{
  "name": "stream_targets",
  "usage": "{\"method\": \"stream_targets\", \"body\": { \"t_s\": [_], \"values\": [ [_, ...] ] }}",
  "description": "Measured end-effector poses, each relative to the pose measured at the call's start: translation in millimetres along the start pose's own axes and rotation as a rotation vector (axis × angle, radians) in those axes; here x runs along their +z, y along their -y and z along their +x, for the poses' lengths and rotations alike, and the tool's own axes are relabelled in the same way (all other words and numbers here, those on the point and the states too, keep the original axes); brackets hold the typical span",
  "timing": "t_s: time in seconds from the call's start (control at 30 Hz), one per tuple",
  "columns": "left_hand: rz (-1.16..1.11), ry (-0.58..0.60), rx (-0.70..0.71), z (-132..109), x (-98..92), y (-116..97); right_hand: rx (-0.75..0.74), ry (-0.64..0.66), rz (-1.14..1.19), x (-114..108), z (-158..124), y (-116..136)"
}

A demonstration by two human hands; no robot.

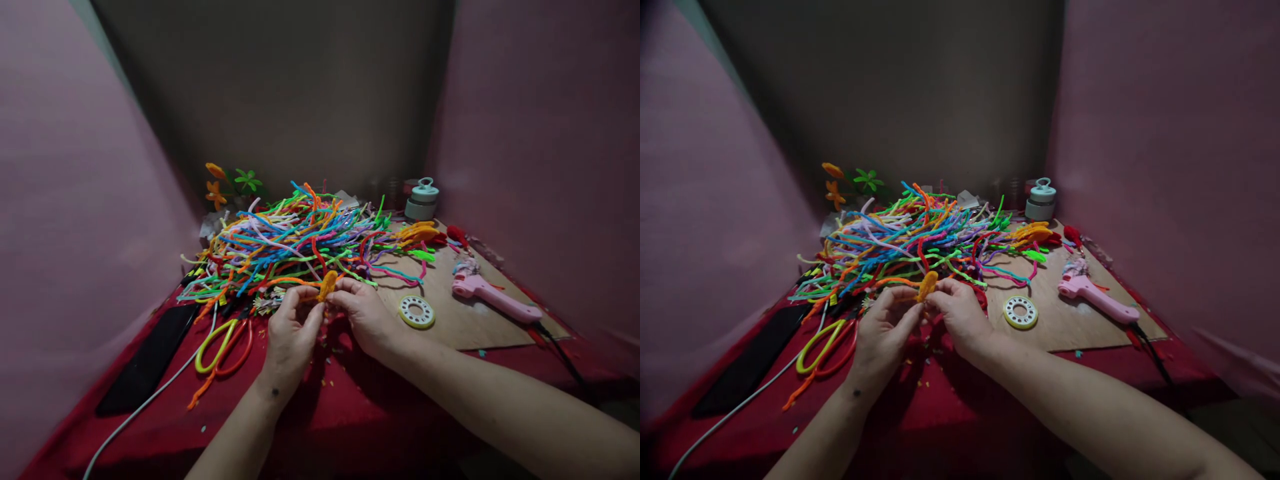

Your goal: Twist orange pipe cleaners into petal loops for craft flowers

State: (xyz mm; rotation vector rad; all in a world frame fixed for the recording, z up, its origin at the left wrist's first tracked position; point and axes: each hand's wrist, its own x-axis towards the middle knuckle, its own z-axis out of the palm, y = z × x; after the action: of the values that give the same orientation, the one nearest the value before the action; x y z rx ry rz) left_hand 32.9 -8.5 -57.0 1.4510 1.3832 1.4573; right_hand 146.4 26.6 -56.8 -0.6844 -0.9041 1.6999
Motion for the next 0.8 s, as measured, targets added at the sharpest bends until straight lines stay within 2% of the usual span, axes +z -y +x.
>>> {"method": "stream_targets", "body": {
  "t_s": [0.23,0.43,0.67,0.8],
  "values": [
    [0.13,-0.007,0.156,-3,-1.6,4,0.097,0.051,0.064,-1,1,-1],
    [0.267,0.034,0.246,-5,-4.3,3,0.189,0.103,0.073,-3,1,-2],
    [0.343,0.105,0.381,-7,-6.1,5,0.13,0.131,-0.003,-5,4,-8],
    [0.38,0.111,0.403,-8,-5.1,6,0.122,0.1,-0.033,-4,3,-11]
  ]
}}
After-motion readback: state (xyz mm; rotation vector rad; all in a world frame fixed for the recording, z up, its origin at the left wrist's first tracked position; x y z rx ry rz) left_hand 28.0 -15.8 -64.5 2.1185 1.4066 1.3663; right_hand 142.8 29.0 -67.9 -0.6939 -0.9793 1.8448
